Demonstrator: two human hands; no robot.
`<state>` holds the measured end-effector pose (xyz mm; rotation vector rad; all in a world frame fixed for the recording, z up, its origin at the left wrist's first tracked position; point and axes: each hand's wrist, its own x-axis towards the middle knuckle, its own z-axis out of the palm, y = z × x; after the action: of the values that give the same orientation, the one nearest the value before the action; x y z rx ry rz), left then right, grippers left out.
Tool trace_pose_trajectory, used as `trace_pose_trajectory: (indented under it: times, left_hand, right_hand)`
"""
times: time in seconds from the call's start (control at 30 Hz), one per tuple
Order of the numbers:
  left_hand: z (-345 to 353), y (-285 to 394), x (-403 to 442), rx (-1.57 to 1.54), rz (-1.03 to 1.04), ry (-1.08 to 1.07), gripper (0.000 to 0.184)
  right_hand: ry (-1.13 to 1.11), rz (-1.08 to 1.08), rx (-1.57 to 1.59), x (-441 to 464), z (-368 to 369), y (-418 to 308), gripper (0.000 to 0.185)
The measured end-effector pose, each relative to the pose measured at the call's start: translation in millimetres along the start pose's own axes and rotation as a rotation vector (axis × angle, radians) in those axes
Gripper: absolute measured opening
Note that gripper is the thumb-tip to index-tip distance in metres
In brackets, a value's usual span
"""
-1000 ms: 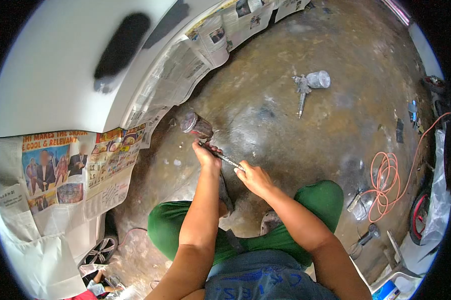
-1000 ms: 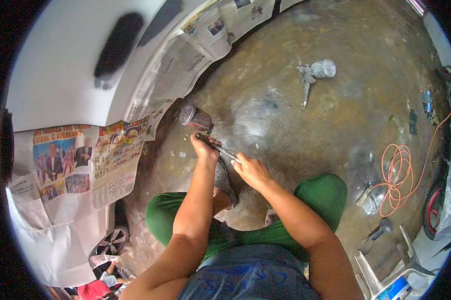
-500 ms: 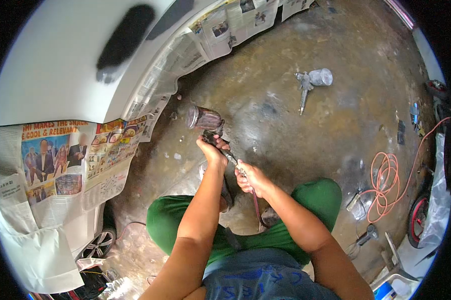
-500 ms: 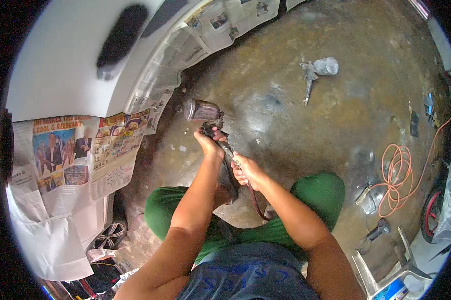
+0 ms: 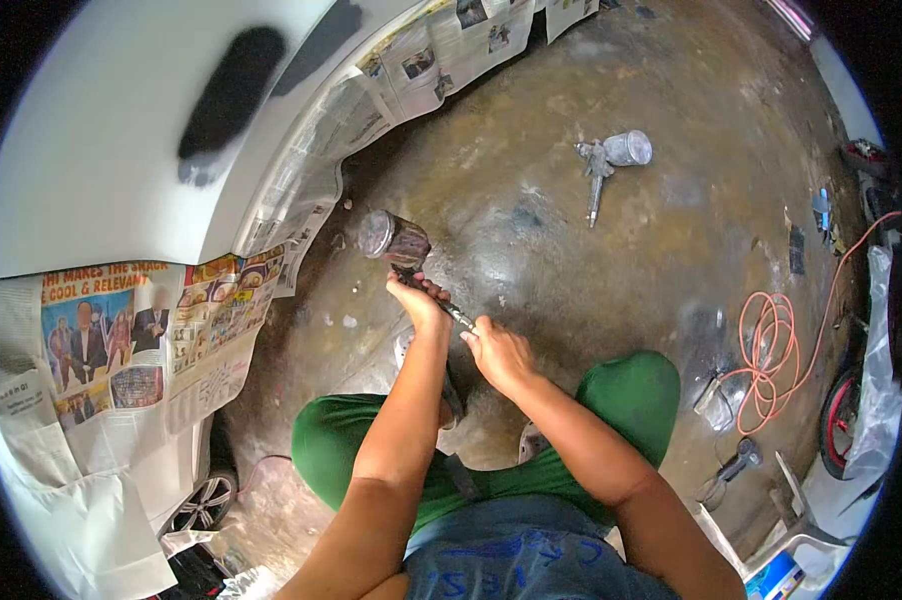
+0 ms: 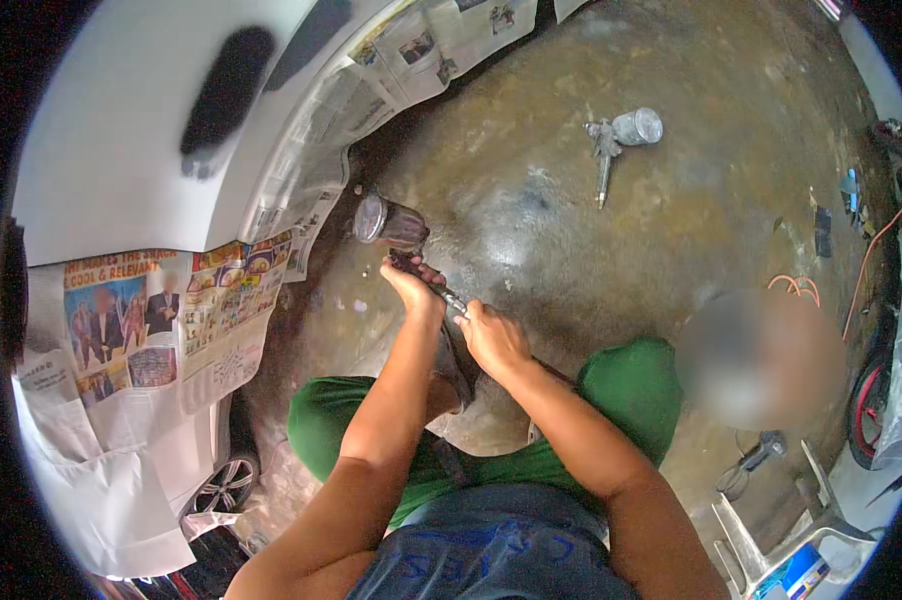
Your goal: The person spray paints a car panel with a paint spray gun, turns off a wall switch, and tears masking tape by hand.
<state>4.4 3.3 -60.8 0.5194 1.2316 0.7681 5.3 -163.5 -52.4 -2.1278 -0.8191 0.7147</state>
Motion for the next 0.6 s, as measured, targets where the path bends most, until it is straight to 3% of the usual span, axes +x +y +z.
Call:
trace_pose_trajectory:
  times: [0.07,0.17,0.2,0.33,0.47,0.57,0.6]
  left_hand:
    - [1.7,0.7,-3.1,-0.013,-0.014,-0.06,0.053]
    - [-1.1,3.3,-1.2,-0.024,-0.081,-0.156,0.055]
    - [-3.0,2.4,0.3,-0.051,-0.135,-0.204,0.055]
    - [-2.5,0.9,-1.0,-0.066,-0.169,-0.269,0.057]
    - [-8.1,-1.8,12.7,-0.057,-0.083,-0.311,0.052]
    - [-3.1,-0.8,15.4,-0.053,-0.069,-0.244,0.045]
    - [-0.5,-2.1,13.6,-0.037,-0.067,-0.202,0.043]
  right_hand:
    - [-0.036,0.019,0.054,1.9,0.0,5.0,0.036]
    - [-0.211,0.206,0.667,17.5,20.8,23.3,0.038]
    - [-0.508,0.491,1.047,12.0,-16.9,3.2,0.039]
    - [-0.659,0.575,1.385,11.5,-23.1,12.2,0.039]
    - [-0.544,0.421,0.994,23.5,-25.5,17.2,0.04]
    - [-0.079,0.112,0.228,33.5,-14.9,28.3,0.041]
    - [-0.069,0.091,0.192,33.1,-19.7,25.1,0.04]
